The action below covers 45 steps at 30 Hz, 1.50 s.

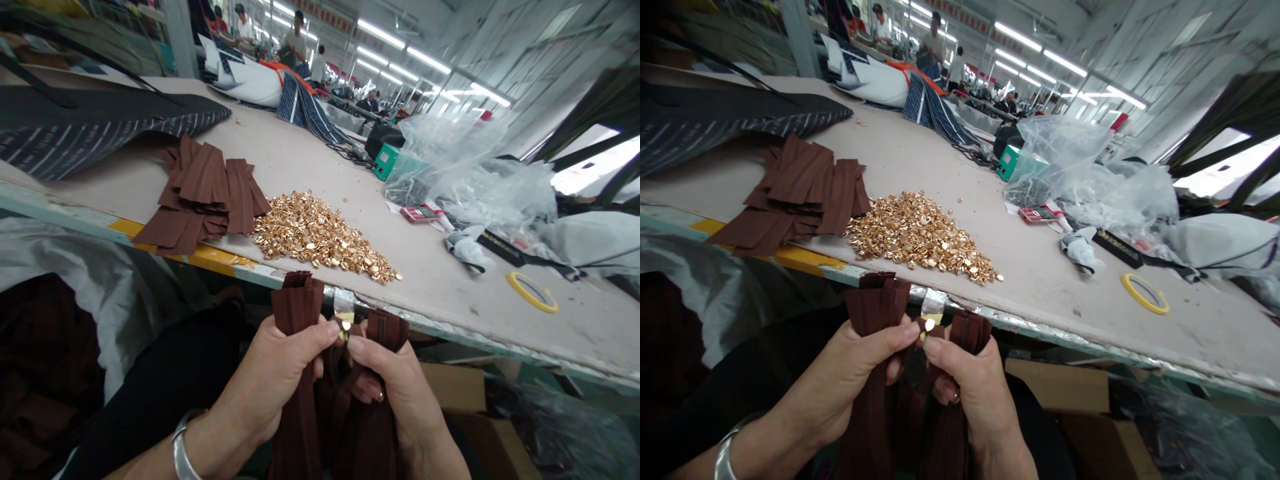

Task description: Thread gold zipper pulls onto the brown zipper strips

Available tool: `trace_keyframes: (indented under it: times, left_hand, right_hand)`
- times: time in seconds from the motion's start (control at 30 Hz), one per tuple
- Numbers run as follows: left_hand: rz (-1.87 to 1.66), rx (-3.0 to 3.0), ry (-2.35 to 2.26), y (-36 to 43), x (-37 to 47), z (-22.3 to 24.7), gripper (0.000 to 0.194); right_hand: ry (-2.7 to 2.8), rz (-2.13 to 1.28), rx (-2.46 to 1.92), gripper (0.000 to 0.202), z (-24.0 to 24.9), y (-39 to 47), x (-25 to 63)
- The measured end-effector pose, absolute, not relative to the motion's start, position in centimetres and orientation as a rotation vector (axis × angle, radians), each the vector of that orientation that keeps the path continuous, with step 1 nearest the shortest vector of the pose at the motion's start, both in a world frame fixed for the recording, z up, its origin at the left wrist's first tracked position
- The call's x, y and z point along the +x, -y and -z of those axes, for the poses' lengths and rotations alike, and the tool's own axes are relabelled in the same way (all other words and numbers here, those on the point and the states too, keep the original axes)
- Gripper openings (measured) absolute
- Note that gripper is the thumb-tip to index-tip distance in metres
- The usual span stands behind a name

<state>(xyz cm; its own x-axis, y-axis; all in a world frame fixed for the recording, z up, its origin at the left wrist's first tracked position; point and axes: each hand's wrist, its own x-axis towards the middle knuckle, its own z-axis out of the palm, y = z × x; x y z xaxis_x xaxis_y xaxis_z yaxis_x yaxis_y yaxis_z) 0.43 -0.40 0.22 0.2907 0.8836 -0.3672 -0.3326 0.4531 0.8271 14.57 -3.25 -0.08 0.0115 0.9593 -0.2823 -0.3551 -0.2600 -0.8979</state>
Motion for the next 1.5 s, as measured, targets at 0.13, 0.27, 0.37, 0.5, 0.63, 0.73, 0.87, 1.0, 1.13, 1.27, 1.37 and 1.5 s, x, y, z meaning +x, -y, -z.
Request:
trace_keyframes:
  times: [0.13,0.27,0.37,0.5,0.63,0.73,0.87,1.0,1.13,1.27,1.37,1.5]
  left_hand:
    - [-0.902,0.694,-0.936,0.5,0.4,-0.3,0.024]
    - [-0.896,0.677,-0.928,0.6,0.4,-0.2,0.024]
    - [-0.908,0.682,-0.929,0.7,0.4,0.0,0.024]
    - [-0.925,0.733,-0.946,0.6,0.5,0.1,0.023]
    - [-0.943,0.858,-0.992,0.2,0.5,0.1,0.022]
    - [-0.941,0.94,-1.003,0.0,0.4,0.1,0.026]
    - [-0.91,0.905,-0.977,0.2,0.4,0.3,0.032]
    - [-0.881,0.753,-0.912,0.3,0.6,0.3,0.034]
    - [-0.877,0.641,-0.917,0.2,0.8,0.2,0.034]
    - [-0.864,0.606,-0.944,-0.1,0.9,0.0,0.034]
    - [-0.847,0.566,-0.92,-0.3,1.0,-0.3,0.026]
    - [-0.832,0.561,-0.909,-0.6,1.1,-0.4,0.018]
  right_hand:
    - [0.738,-1.527,-1.131,0.028,0.1,3.3,14.5]
    - [0.743,-1.536,-1.113,0.027,0.1,3.3,14.5]
    - [0.755,-1.531,-1.118,0.027,0.2,3.2,14.5]
    - [0.748,-1.491,-1.124,0.03,0.2,3.4,14.2]
    - [0.792,-1.378,-1.203,0.03,0.1,3.4,13.8]
    - [0.871,-1.287,-1.283,0.032,0.1,3.2,14.0]
    - [0.98,-1.221,-1.364,0.031,-0.1,2.9,14.7]
    - [1.165,-1.045,-1.441,0.032,-1.0,2.8,14.8]
    - [1.35,-0.764,-1.567,0.031,-1.9,2.5,14.3]
    - [1.561,-0.162,-1.735,0.026,-2.5,1.2,13.6]
    - [1.573,0.228,-1.82,0.024,-3.1,-0.2,13.4]
    - [1.488,-0.102,-1.688,0.018,-3.9,-1.1,13.5]
